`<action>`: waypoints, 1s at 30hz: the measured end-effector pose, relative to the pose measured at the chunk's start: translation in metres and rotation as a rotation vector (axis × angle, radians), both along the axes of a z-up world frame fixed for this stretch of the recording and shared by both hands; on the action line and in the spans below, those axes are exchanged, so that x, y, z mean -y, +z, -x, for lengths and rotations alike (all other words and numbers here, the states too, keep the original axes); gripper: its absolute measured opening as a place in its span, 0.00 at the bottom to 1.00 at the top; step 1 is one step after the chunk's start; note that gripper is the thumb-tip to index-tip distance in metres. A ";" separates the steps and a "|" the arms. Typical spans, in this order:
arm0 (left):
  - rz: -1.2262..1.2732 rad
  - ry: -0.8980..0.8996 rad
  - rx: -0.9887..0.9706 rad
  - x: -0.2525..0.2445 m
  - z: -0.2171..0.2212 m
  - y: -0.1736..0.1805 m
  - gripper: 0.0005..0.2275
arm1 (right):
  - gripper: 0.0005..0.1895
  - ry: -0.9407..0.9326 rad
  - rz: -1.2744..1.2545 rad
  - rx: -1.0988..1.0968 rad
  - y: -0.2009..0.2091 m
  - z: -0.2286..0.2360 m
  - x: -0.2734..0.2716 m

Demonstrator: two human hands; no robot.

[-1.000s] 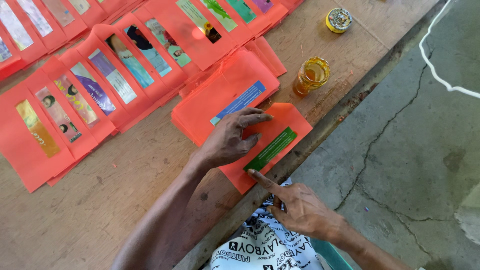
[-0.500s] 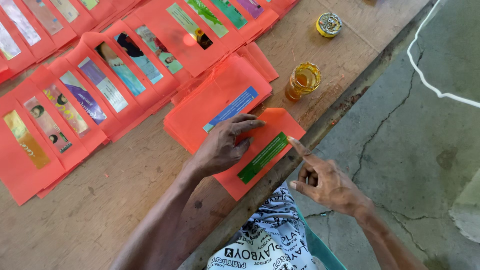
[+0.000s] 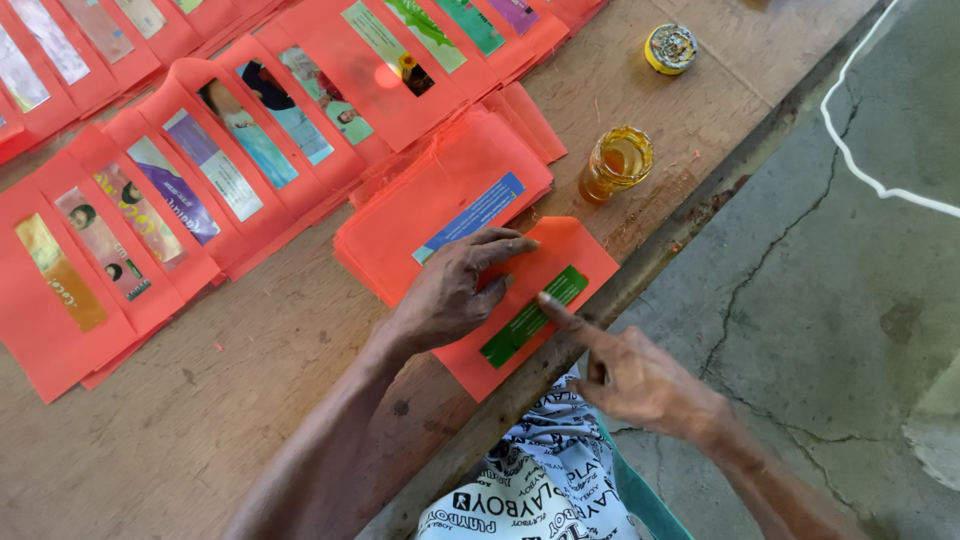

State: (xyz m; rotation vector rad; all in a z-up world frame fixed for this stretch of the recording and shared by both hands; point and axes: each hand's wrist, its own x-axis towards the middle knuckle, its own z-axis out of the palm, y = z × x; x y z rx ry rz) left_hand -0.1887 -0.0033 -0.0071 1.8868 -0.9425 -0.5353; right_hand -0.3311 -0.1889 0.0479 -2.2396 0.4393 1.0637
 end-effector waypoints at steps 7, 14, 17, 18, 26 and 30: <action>-0.006 0.004 0.017 -0.001 0.000 -0.002 0.22 | 0.56 0.209 -0.074 0.257 -0.012 0.015 -0.026; -0.027 0.007 0.010 -0.002 0.002 0.000 0.22 | 0.50 0.330 -0.053 0.275 -0.038 0.026 -0.031; -0.024 0.002 0.024 -0.002 0.002 -0.001 0.22 | 0.50 0.349 -0.044 0.266 -0.039 0.027 -0.032; -0.015 -0.006 0.019 -0.002 0.001 -0.002 0.22 | 0.51 0.355 -0.039 0.263 -0.039 0.026 -0.032; 0.020 -0.069 0.075 0.003 0.001 -0.006 0.22 | 0.39 0.254 -0.214 0.330 -0.019 0.035 -0.014; 0.026 -0.182 0.205 -0.002 0.008 0.031 0.22 | 0.35 0.037 -0.309 0.590 -0.001 0.040 0.005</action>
